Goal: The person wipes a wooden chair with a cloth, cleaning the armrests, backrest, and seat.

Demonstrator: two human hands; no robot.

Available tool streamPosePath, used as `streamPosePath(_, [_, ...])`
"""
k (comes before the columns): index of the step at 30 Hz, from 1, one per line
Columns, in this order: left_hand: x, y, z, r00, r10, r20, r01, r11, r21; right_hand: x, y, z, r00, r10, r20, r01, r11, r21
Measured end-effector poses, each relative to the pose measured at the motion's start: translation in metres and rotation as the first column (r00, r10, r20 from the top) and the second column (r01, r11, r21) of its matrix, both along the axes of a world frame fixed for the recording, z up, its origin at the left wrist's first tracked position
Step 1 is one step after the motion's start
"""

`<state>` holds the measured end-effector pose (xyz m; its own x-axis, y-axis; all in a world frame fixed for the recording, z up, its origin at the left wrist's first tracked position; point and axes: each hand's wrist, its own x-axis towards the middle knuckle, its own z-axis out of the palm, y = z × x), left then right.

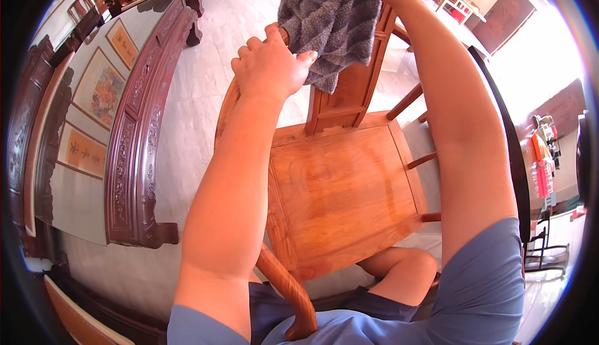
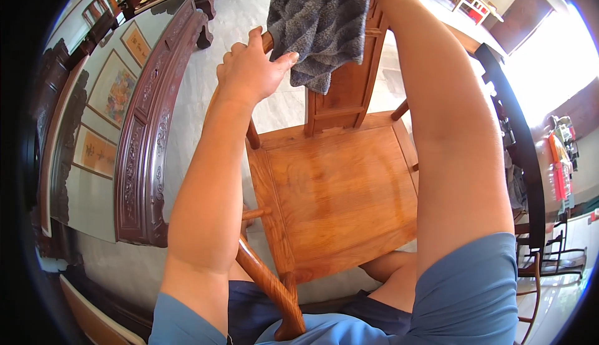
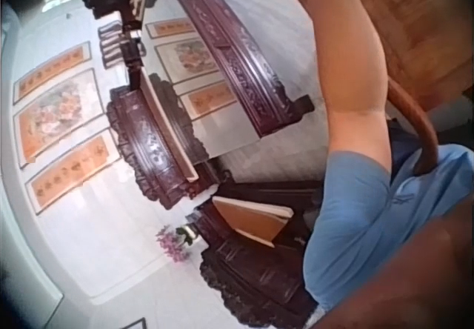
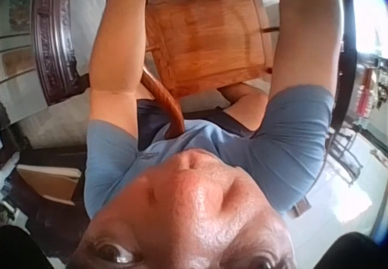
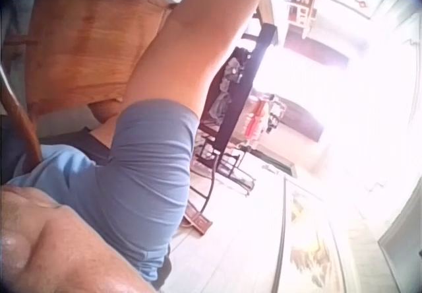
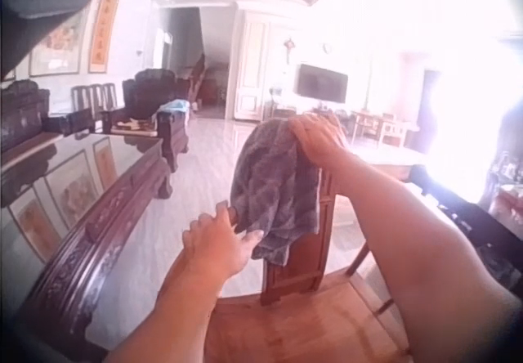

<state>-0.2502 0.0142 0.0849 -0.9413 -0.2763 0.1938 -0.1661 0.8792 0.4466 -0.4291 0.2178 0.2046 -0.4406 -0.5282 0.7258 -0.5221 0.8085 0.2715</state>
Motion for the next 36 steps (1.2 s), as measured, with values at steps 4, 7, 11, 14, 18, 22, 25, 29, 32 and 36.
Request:
streamPosePath(4, [-0.001,0.006,-0.003,1.0,0.008,-0.02,-0.007,1.0,0.01,-0.004,0.006,0.01,0.963,-0.268,0.032,0.265,0.961,0.075])
streamPosePath(7, [-0.001,0.002,-0.005,0.999,0.035,-0.016,-0.035,0.999,0.004,0.041,-0.041,0.032,0.813,-0.552,0.186,0.511,0.829,0.228])
streamPosePath(11, [0.0,0.0,-0.004,0.999,0.033,-0.015,-0.033,0.999,0.002,0.049,-0.073,0.015,0.994,-0.064,-0.084,0.071,0.994,0.078])
streamPosePath(14, [-0.002,0.0,-0.003,1.0,0.024,0.005,-0.024,1.0,-0.016,0.039,-0.091,-0.013,0.97,-0.164,-0.181,0.201,0.958,0.206])
streamPosePath(18, [-0.004,0.006,-0.004,1.0,-0.014,0.011,0.014,1.0,-0.015,-0.056,-0.094,0.005,0.949,-0.296,0.104,0.271,0.941,0.205])
streamPosePath(22, [0.001,-0.005,-0.002,0.999,0.002,0.039,-0.001,1.0,-0.013,-0.022,-0.099,0.043,0.937,-0.087,0.34,0.004,0.972,0.237])
streamPosePath(25, [0.0,0.002,0.004,0.999,-0.016,0.039,0.016,1.0,-0.003,-0.028,-0.088,0.047,0.916,-0.019,0.4,-0.022,0.995,0.098])
streamPosePath(29, [0.001,-0.001,0.001,0.999,-0.003,0.035,0.004,1.0,-0.008,0.021,-0.088,0.015,0.932,0.008,0.364,0.064,0.981,-0.184])
streamPosePath(32, [-0.001,0.003,0.0,0.999,-0.008,0.039,0.008,1.0,0.003,0.016,-0.054,-0.025,0.986,0.164,-0.009,-0.159,0.943,-0.292])
streamPosePath(36, [0.0,0.002,-0.002,1.0,0.019,-0.008,-0.019,1.0,0.015,0.013,-0.011,-0.02,0.979,0.194,0.067,-0.177,0.963,-0.202])
